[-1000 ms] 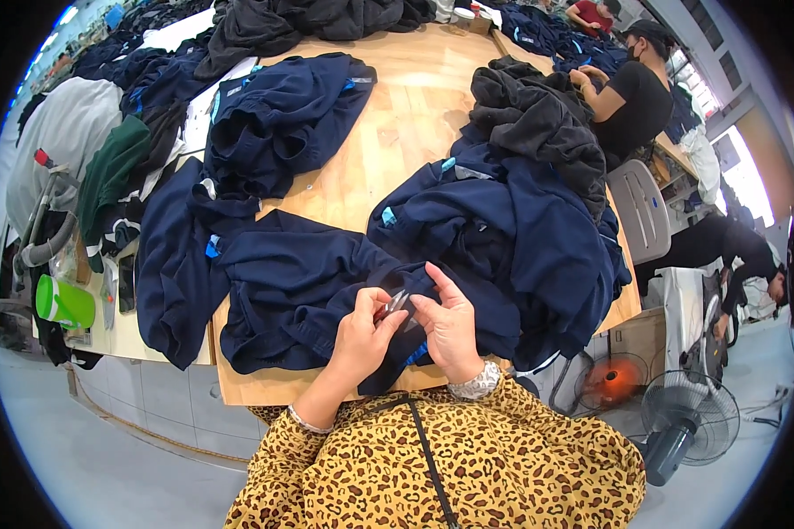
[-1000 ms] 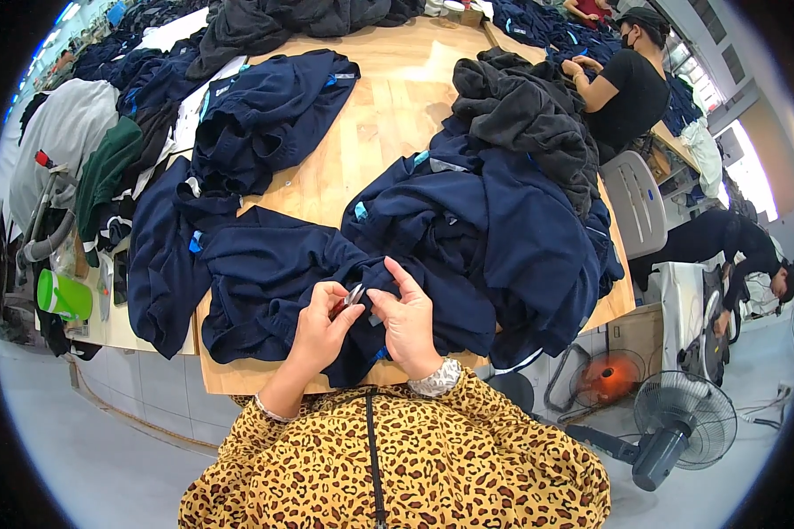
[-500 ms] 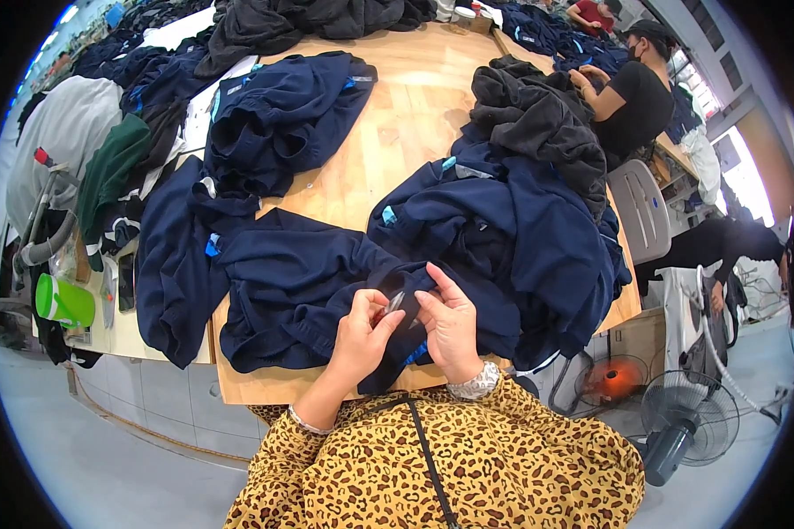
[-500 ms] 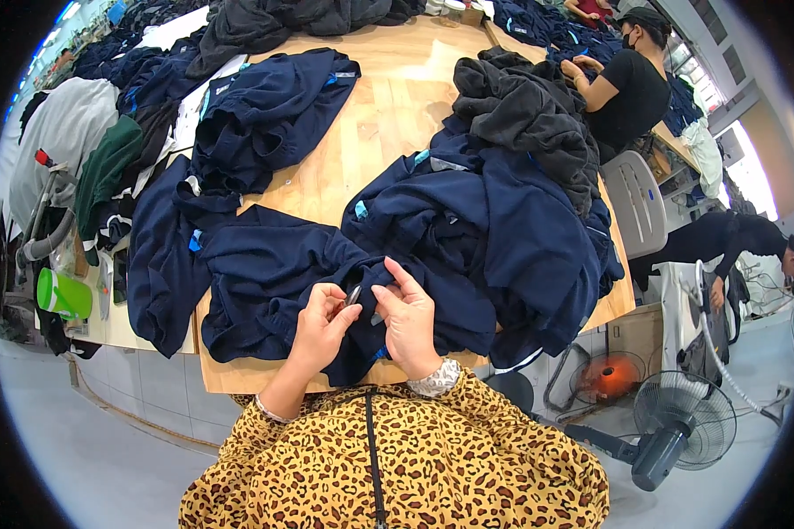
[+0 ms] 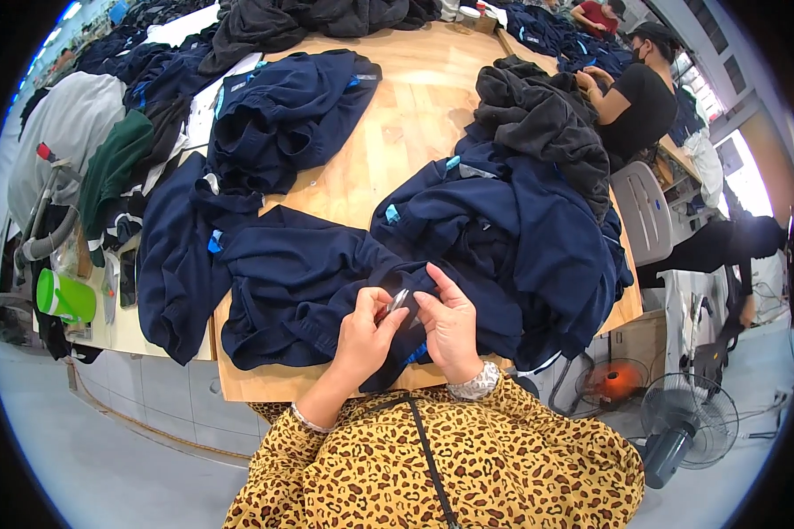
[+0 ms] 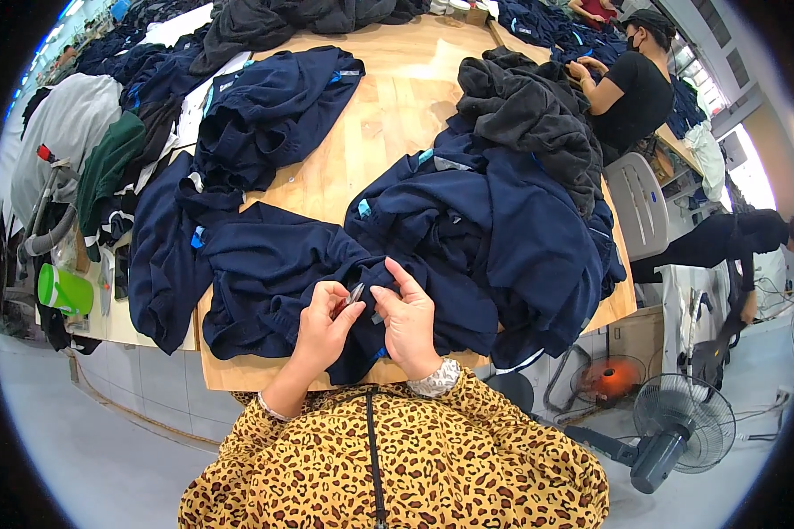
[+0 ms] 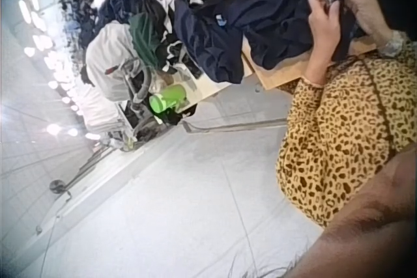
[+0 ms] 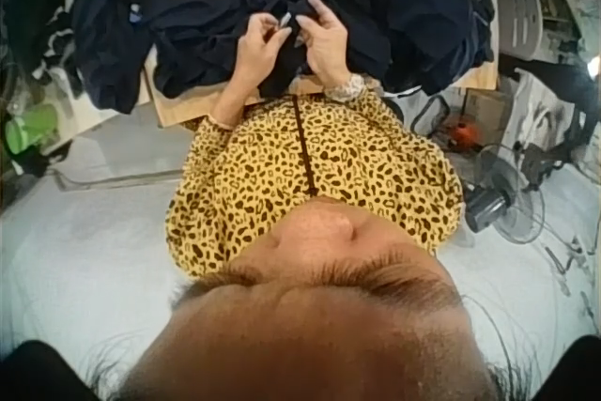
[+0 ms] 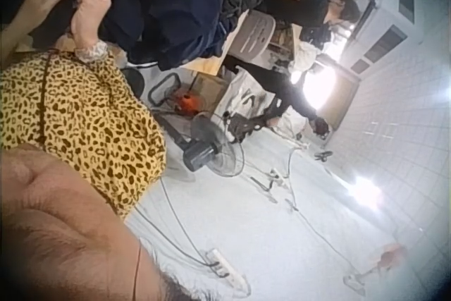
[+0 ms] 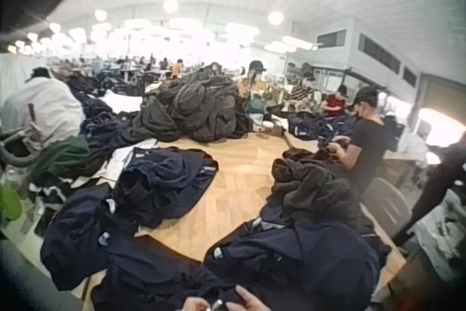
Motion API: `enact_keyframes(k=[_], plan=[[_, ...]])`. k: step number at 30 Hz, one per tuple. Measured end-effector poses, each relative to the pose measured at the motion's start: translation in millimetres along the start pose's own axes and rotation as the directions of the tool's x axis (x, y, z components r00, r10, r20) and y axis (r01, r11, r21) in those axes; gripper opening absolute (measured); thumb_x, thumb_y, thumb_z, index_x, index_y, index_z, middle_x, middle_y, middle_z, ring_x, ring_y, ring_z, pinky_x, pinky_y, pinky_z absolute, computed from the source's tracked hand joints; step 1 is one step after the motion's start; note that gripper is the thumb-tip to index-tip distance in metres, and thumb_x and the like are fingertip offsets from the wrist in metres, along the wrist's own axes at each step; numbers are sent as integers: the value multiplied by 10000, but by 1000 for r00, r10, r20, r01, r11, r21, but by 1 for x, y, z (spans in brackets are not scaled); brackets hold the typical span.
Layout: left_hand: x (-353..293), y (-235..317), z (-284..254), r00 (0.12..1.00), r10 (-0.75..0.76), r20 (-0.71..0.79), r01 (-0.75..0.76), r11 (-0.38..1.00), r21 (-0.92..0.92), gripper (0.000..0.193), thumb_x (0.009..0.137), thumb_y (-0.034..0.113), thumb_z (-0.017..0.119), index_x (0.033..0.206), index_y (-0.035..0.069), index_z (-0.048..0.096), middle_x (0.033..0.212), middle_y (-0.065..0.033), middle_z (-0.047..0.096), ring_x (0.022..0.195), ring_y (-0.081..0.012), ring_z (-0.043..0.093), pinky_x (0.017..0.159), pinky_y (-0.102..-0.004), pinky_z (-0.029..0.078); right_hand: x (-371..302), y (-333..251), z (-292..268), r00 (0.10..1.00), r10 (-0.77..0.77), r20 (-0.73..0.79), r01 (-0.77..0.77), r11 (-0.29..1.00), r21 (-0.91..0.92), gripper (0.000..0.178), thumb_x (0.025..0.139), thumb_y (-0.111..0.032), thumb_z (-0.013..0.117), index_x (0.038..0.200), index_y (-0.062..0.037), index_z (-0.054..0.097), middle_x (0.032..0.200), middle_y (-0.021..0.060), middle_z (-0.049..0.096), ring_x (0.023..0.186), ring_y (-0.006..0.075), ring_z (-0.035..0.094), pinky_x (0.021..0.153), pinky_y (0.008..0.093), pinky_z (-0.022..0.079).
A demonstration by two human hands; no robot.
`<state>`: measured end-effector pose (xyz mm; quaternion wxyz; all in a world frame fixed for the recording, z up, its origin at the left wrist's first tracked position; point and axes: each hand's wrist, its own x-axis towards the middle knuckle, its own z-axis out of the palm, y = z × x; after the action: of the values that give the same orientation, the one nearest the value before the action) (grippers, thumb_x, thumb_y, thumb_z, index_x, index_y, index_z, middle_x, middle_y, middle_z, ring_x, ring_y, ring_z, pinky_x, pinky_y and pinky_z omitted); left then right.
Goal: The recorder uses thread nippers to trim loose threads from navy blue garments and inspects them for quality.
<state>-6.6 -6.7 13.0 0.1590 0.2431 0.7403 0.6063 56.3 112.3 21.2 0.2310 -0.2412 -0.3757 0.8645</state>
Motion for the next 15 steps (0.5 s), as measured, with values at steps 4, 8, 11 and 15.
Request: enact_keyframes(k=[4,8,11,15], plan=[[1,-1,1,1000,-5,5,5,1000,-2,234,845,127,655,959,18,482,686,-111,599,590,-202,607,541,-293,462,1,2,-4,1000,8,16,-7,1000,-21,456,852,59,576,1291,37,458,935,77,638,810,114,619,750,235,501],[2,-4,2,1000,-10,14,10,1000,-24,226,853,123,646,965,17,480,696,-112,606,597,-192,606,550,-290,464,-1,1,0,1000,13,0,-13,1000,-18,458,851,57,580,1292,35,458,932,76,638,803,108,615,742,228,496],[4,-11,2,1000,-24,-5,23,995,-98,221,864,124,636,974,15,478,701,-101,615,606,-155,593,565,-276,461,0,0,-1,1000,17,12,-16,1000,-20,457,853,58,576,1294,33,458,927,71,638,799,110,615,744,229,497],[6,-7,-5,992,-114,-50,87,926,-367,255,872,101,626,1057,7,477,772,-74,599,672,-69,534,579,-226,434,-1,-4,3,999,41,-9,-41,999,6,454,864,54,561,1304,21,455,952,62,619,839,114,609,753,239,499]])
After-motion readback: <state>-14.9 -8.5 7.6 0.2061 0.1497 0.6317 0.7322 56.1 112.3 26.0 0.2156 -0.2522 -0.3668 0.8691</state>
